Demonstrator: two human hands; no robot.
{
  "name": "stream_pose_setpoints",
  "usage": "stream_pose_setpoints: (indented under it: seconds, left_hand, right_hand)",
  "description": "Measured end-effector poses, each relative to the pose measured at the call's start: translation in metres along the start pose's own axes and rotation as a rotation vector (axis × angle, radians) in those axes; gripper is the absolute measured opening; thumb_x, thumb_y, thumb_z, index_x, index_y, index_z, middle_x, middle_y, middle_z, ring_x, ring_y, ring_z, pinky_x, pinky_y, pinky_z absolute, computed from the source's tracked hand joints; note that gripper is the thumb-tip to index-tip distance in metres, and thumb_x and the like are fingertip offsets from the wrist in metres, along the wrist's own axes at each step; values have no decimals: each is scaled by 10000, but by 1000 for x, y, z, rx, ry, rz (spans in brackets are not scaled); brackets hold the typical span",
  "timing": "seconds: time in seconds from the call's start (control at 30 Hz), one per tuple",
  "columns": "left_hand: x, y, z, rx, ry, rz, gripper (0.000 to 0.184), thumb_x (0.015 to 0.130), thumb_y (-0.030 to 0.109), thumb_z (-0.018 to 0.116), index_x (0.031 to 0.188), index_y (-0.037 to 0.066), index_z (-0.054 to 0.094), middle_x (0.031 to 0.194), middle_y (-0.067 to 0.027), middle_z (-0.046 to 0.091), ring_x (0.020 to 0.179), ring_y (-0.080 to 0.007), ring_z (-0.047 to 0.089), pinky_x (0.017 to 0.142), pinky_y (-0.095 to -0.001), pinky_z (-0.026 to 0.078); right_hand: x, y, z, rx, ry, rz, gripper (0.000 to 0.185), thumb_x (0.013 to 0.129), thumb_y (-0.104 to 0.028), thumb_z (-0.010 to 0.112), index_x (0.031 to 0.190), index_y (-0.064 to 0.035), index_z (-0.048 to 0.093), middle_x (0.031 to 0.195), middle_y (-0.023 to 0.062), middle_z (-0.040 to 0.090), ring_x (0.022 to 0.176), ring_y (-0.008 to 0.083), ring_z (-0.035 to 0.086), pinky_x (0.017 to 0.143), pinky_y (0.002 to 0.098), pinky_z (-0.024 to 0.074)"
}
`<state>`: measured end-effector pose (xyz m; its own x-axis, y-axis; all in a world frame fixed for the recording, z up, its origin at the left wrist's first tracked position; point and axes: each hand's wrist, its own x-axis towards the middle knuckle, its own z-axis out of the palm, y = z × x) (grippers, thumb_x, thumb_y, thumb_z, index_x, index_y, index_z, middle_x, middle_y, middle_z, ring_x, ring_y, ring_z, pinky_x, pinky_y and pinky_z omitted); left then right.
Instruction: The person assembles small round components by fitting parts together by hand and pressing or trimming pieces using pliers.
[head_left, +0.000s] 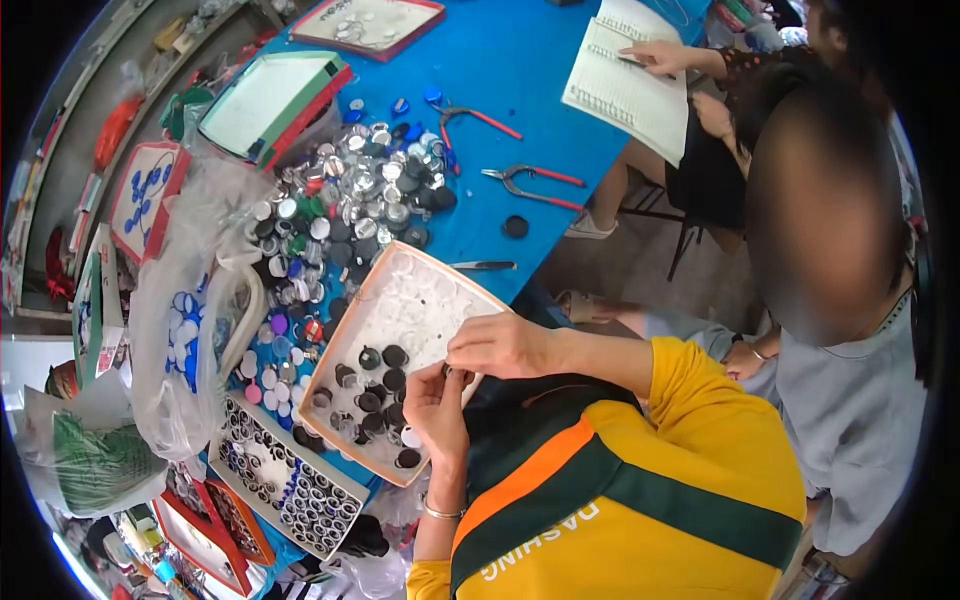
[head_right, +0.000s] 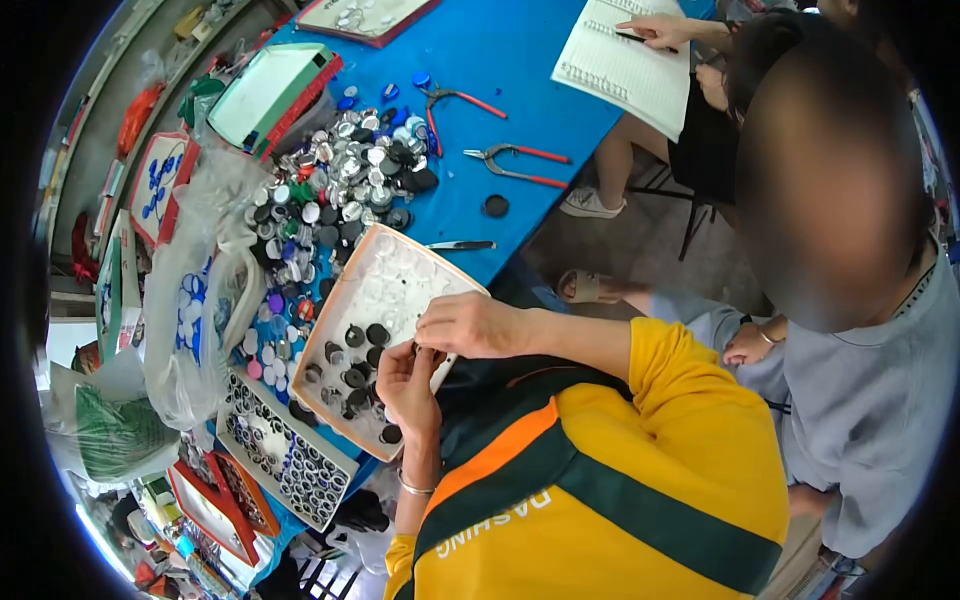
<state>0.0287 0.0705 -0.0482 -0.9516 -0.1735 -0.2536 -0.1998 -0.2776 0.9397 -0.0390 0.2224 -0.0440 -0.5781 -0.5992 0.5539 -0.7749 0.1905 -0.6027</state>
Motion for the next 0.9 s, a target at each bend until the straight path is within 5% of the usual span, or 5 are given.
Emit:
stream_pose_setpoints:
  seconds: [0.2, 0.3, 0.57, 0.7, 0.9]
  left_hand:
    - [3, 8, 4, -3, -37, 10, 103, 820, -55, 589, 901, -32, 531, 874, -112, 630, 790, -156, 627, 745, -277, 521]
    - [8, 12, 4, 25, -42, 31, 117, 813, -81, 568, 906, -25, 527, 889, -116, 622, 795, -183, 632, 748, -313, 538]
    - [1, 29, -7, -36, -54, 41, 124, 826, -76, 563, 936, -32, 528, 946, -151, 625, 893, -244, 635, 805, -354, 542]
    - [4, 31, -7, -42, -22, 60, 127, 821, -79, 566, 941, -45, 543, 957, -154, 629, 894, -223, 632, 817, -339, 535]
    - [1, 36, -7, -53, 96, 207, 161, 816, -85, 580, 970, -41, 578, 1016, -124, 636, 925, -127, 599, 816, -235, 473]
  right_hand:
    - [-5, 34, -52, -255, 266, 586, 157, 795, -138, 625, 905, -27, 605, 845, 132, 605, 711, 268, 597, 627, 339, 468]
    - [-9, 67, -68, -473, 122, 738, 376, 775, -363, 630, 1020, -101, 518, 883, 127, 605, 821, 326, 595, 651, 419, 474]
    - [-17, 85, -74, -533, 65, 797, 155, 821, -163, 548, 917, -53, 603, 813, 123, 637, 741, 274, 622, 646, 371, 493]
    - [5, 33, -66, 308, 183, 872, 253, 828, -71, 591, 1071, -11, 629, 903, 44, 655, 746, 85, 576, 683, 222, 472]
    - [32, -33, -3, 961, 244, 770, 224, 844, -13, 582, 1064, 23, 602, 882, 55, 640, 712, 73, 583, 638, 202, 491]
